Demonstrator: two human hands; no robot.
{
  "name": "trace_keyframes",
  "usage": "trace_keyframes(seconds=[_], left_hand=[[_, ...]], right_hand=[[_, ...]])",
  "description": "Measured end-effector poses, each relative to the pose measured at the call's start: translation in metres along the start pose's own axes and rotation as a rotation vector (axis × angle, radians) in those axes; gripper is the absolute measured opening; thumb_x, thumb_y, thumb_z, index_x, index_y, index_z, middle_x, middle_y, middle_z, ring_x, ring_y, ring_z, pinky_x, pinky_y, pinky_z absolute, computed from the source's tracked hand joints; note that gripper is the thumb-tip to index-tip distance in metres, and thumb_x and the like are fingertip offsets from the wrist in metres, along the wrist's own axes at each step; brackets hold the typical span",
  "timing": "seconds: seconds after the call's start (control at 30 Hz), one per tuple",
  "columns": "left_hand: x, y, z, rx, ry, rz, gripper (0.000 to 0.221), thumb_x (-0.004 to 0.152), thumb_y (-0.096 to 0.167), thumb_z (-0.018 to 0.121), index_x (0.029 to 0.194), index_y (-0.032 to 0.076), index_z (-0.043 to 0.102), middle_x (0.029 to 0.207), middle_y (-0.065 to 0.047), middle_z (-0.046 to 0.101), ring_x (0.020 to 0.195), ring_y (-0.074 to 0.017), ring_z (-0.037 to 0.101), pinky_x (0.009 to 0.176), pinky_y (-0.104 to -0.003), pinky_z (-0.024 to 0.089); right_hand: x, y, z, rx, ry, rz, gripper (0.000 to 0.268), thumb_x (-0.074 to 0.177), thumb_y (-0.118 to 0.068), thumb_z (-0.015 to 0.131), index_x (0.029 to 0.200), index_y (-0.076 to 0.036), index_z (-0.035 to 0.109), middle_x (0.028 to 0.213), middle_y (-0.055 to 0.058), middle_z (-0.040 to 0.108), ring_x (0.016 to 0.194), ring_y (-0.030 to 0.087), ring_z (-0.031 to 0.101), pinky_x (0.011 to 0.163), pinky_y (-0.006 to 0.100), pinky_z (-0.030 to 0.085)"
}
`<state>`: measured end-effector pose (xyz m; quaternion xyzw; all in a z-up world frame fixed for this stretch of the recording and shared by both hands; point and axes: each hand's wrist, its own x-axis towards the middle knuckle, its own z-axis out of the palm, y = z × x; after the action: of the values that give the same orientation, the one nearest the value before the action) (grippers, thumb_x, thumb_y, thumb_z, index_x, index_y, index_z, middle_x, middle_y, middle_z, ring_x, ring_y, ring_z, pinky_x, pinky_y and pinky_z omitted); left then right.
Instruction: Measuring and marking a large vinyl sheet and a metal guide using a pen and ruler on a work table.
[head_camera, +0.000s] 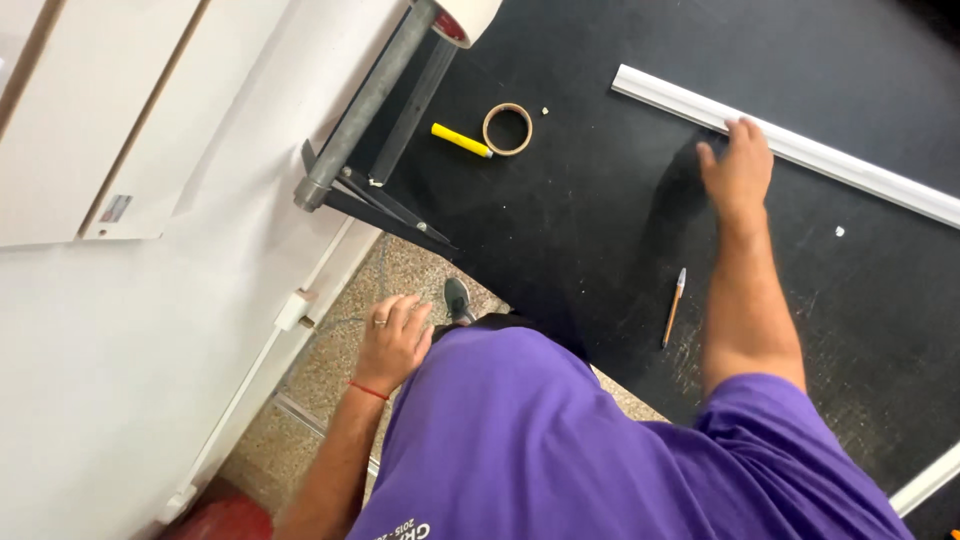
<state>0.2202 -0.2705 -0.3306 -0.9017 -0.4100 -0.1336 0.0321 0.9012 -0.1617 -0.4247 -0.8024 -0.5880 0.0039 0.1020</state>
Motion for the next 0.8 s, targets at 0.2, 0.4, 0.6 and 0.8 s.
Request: trace_keyframes(seconds=[0.2, 0.4, 0.6, 0.8], left_hand=[[0.009, 0.025, -0.003, -0.128, -0.103, -0.024, 0.034, 0.102, 0.032, 0.074, 0.134, 0.02, 0.077, 0.132, -0.008, 0.068, 0.129, -0.0331, 0.065, 0.106, -0.048, 0.055], [-0.002, 0.039, 0.004, -0.197, -0.145, -0.101, 0.029, 0.106, 0.032, 0.073, 0.131, 0.019, 0.077, 0.131, -0.007, 0.068, 0.129, -0.0341, 0.064, 0.109, -0.05, 0.055], [0.047, 0.034, -0.004, -0.198, -0.055, -0.038, 0.031, 0.108, 0.033, 0.07, 0.136, 0.022, 0.076, 0.127, -0.004, 0.069, 0.127, -0.0302, 0.066, 0.105, -0.046, 0.054], [0.14, 0.065, -0.041, -0.252, 0.071, 0.108, 0.055, 0.095, 0.036, 0.082, 0.146, 0.019, 0.07, 0.13, -0.005, 0.069, 0.125, -0.0299, 0.067, 0.105, -0.047, 0.053]], right_hand=[[0.066, 0.036, 0.041, -0.126, -0.116, -0.038, 0.075, 0.082, -0.044, 0.107, 0.144, -0.014, 0.077, 0.137, 0.009, 0.065, 0.129, 0.036, 0.064, 0.099, 0.055, 0.057], [0.079, 0.044, 0.029, 0.04, -0.402, -0.138, 0.076, 0.081, -0.04, 0.104, 0.141, -0.005, 0.073, 0.128, 0.023, 0.071, 0.127, 0.048, 0.069, 0.106, 0.06, 0.058], [0.03, 0.025, 0.026, -0.229, -0.366, -0.339, 0.039, 0.082, -0.036, 0.087, 0.116, -0.025, 0.072, 0.107, 0.0, 0.079, 0.104, 0.028, 0.084, 0.089, 0.048, 0.07], [-0.093, -0.088, -0.043, 0.118, -0.306, -0.443, 0.037, 0.102, -0.048, 0.067, 0.126, -0.02, 0.068, 0.103, 0.014, 0.077, 0.099, 0.041, 0.081, 0.082, 0.056, 0.065]])
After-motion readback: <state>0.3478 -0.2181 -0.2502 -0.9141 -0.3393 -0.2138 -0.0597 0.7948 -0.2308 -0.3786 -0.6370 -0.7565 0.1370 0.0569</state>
